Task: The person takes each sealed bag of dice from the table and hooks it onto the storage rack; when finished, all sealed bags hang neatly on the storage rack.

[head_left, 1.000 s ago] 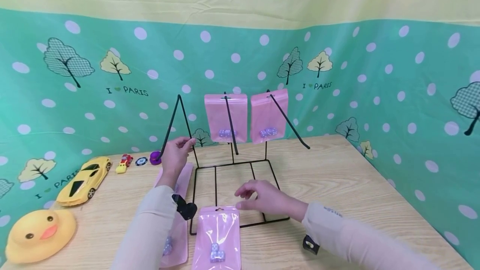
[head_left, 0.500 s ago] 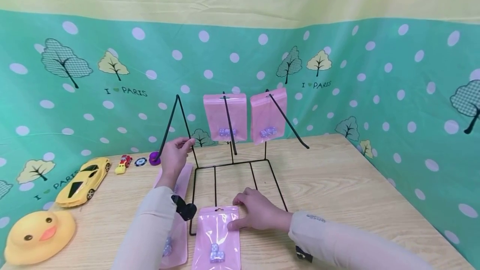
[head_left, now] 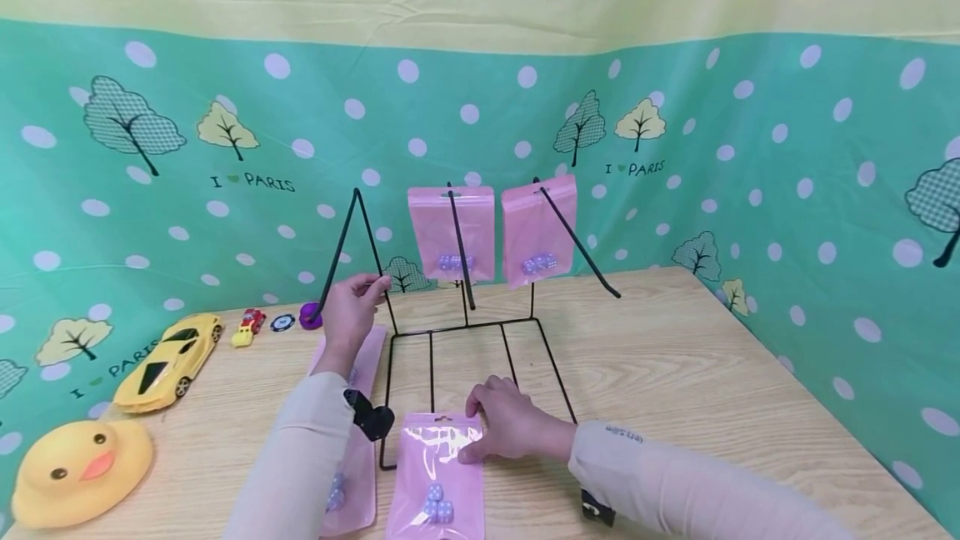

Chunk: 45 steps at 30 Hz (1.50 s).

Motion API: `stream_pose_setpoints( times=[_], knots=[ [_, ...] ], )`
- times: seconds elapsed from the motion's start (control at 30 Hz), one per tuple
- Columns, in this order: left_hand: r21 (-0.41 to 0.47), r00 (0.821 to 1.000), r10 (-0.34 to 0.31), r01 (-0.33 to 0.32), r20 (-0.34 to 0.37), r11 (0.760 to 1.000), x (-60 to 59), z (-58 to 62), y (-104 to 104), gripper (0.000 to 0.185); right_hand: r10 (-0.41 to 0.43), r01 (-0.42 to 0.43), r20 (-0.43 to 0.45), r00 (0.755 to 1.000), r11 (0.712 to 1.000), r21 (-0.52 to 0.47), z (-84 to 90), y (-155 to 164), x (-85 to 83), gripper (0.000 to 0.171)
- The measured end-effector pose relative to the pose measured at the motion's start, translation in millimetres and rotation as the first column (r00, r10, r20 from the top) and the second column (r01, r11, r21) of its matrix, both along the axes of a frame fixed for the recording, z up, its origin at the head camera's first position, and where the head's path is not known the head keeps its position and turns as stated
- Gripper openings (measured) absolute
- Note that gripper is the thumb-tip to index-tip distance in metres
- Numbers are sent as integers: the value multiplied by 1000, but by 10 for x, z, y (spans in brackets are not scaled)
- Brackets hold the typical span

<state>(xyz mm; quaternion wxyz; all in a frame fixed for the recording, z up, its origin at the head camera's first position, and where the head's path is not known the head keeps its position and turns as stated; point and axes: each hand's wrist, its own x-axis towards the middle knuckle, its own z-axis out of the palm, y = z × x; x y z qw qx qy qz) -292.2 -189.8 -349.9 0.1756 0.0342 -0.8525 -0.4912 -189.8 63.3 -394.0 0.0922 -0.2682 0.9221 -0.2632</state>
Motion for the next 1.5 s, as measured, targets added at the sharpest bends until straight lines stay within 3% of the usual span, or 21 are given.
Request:
stream_pose_setpoints(
  times=[0.43,0.7,0.93,1.13,1.3,1.5],
  knots=[
    [-12,1000,16,-16,-1,1000,-6,-4,-13,33,8,-7,5,1000,1000,-13,-5,-19,-24,49],
    [-14,1000,9,-9,-11,1000,-11,-9,-13,32,-26,31,60,998,997,-74,-36,-34,-73,49],
    [-16,1000,8,-9,-16,1000,-15,2,-1,33,13,1,90,996,989,-149,-48,18,-142,36],
    [-21,1000,10,-11,-27,1000,-16,2,7,32,54,-12,164,985,968,-250,-25,84,-162,10],
    [-19,1000,-4,3,-27,1000,-3,5,6,32,84,-5,227,970,944,-329,-27,143,-166,5],
    [-22,1000,1,-1,-23,1000,4,-3,-6,31,128,33,312,941,887,-461,20,180,-108,7]
  ],
)
